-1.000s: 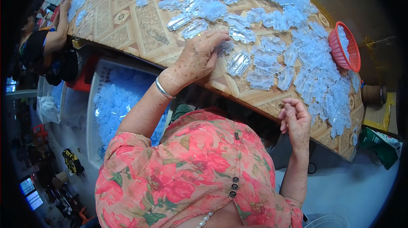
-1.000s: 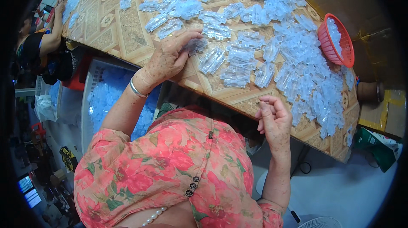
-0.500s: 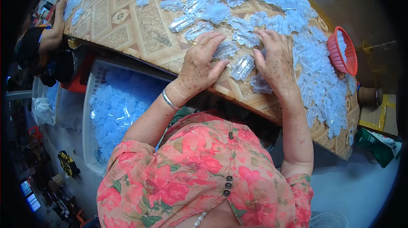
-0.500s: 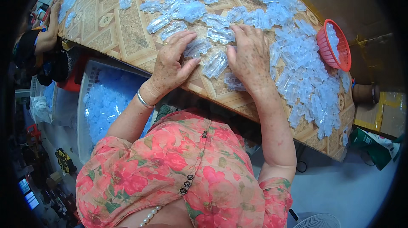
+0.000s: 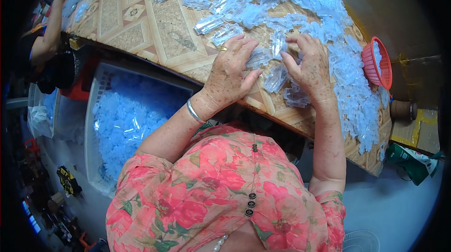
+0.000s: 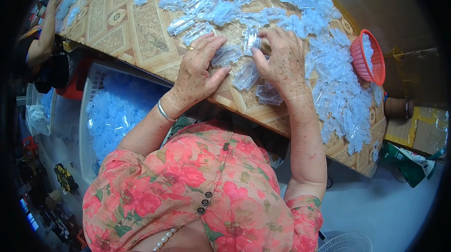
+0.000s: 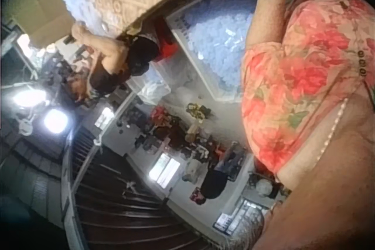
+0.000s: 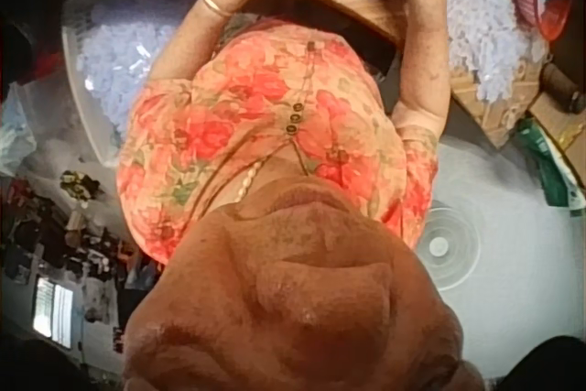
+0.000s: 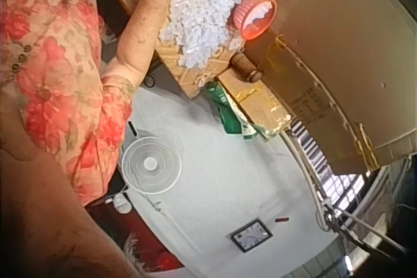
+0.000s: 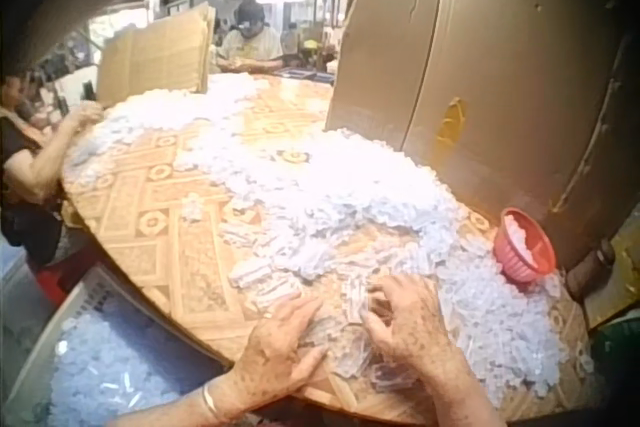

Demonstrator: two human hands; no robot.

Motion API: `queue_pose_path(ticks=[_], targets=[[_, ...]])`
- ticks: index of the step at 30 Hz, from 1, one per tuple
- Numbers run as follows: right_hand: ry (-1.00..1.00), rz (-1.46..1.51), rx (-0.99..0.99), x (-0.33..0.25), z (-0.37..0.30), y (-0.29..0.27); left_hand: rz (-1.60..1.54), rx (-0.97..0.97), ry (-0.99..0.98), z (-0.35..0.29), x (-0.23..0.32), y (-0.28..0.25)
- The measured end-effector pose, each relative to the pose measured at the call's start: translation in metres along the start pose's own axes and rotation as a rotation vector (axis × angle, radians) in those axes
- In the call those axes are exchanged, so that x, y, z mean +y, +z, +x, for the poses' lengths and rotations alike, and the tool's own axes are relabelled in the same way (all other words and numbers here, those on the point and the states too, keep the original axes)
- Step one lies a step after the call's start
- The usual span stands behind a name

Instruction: The person sits at a wooden table and repeatedly picks up small, clear plastic components. They manipulate the parts with both hands, snapping them together to form small assemblies, and then place the finished units into a red basket on the right side of the table.

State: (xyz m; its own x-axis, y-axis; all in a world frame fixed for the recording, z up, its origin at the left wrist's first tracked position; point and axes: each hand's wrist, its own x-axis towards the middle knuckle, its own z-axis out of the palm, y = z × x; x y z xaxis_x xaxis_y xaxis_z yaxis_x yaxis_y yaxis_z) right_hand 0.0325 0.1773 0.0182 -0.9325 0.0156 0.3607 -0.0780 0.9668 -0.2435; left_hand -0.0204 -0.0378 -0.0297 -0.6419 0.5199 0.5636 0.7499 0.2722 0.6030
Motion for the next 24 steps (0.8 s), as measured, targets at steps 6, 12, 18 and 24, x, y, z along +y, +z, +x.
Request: queue_pose_path(ticks=[6, 12, 18, 24], targets=[[-0.077, 0.026, -0.062, 0.005, 0.003, 0.005, -0.013, 0.011, 0.014, -0.001, -0.002, 0.001], [0.134, -0.061, -0.109, -0.002, 0.0, 0.003, 0.037, 0.067, -0.002, 0.0, 0.002, 0.0], [0.148, -0.02, -0.009, -0.001, -0.004, 0.006, 0.134, 0.05, 0.02, -0.002, 0.001, 0.002], [0.27, 0.169, 0.133, -0.007, -0.019, 0.0, 0.064, 0.159, -0.06, -0.003, 0.002, 0.001]])
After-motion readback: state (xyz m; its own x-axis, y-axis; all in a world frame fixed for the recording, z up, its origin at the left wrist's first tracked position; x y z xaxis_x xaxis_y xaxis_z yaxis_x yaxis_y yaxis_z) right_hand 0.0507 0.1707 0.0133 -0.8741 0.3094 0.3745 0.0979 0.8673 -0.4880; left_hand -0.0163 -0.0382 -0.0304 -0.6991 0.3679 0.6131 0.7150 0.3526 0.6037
